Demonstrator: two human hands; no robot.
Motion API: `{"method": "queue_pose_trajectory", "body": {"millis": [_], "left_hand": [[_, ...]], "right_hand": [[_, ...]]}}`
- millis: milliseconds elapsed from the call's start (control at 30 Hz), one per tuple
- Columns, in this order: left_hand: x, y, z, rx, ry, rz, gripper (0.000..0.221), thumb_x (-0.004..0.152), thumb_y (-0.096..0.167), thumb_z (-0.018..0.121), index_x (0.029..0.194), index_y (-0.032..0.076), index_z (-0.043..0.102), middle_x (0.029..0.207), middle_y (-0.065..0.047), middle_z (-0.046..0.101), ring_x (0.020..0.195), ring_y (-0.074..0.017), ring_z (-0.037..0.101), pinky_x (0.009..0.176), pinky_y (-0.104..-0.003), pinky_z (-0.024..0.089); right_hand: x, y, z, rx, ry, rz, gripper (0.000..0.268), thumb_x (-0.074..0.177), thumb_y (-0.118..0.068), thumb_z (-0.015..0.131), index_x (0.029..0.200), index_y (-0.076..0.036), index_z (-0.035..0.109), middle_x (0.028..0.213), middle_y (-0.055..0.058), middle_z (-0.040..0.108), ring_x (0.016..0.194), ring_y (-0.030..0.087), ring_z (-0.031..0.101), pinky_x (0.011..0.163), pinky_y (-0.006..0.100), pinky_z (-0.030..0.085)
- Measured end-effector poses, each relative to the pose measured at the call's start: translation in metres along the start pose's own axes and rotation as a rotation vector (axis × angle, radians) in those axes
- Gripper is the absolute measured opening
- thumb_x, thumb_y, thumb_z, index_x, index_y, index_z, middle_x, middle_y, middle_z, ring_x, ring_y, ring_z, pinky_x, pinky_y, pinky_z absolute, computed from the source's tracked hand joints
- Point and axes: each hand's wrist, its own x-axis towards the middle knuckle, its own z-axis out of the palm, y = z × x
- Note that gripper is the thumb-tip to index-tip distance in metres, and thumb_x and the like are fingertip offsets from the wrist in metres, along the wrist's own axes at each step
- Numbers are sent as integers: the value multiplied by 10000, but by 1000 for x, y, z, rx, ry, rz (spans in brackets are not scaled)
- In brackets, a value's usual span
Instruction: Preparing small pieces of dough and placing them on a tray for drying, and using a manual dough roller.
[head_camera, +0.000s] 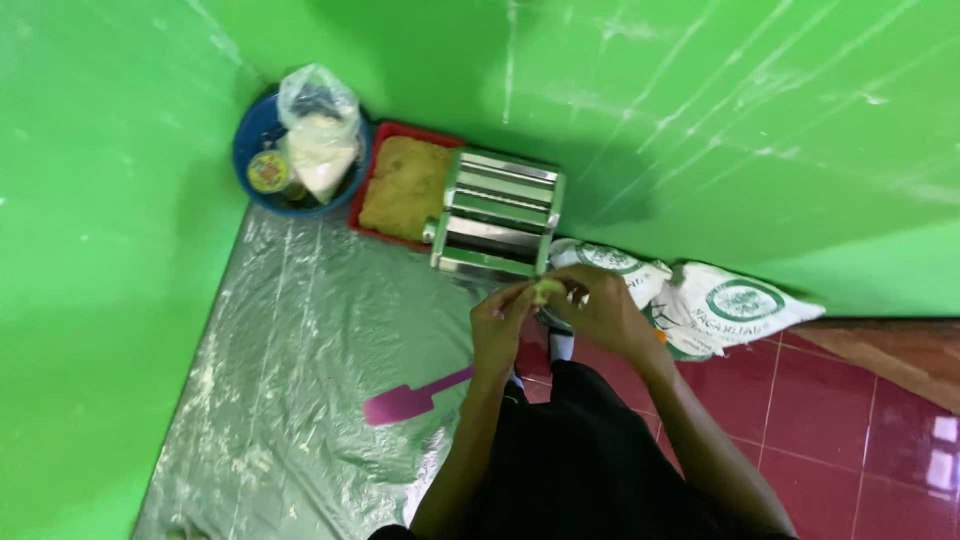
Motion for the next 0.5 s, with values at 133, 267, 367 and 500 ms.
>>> {"method": "queue_pose_trajectory", "body": {"millis": [133,267,367,500], "left_hand": [[12,30,-4,126,43,162,264,929,12,697,1183,-61,695,969,-193,762,818,-185,729,768,-311,596],[38,32,-22,414,107,447,369,865,-22,723,1227,51,722,998,-141,762,913,-185,717,822,-306,552],[51,49,-24,596,50,561,504,761,-11,818,1245,94,726,1071,-125,752,1033,-246,717,932,-376,559],[71,47,-24,858,-49,723,636,657,35,887,1258,18,678,1128,-167,708,1074,-346,690,969,-439,551]], "right_hand": [[46,25,15,-54,-7,-61,179,879,-54,746,1039,26,738,840,224,735,728,373,728,624,421,597],[81,40,34,-124,-28,-191,205,818,-47,755,1020,-14,745,844,211,727,743,393,704,674,470,563],[92,45,49,-176,-61,-226,239,798,-69,785,1021,-7,726,841,210,722,748,392,708,685,478,566],[99,41,61,-304,-139,-232,228,801,-93,792,996,-20,699,805,190,704,730,388,707,687,480,564]]}}
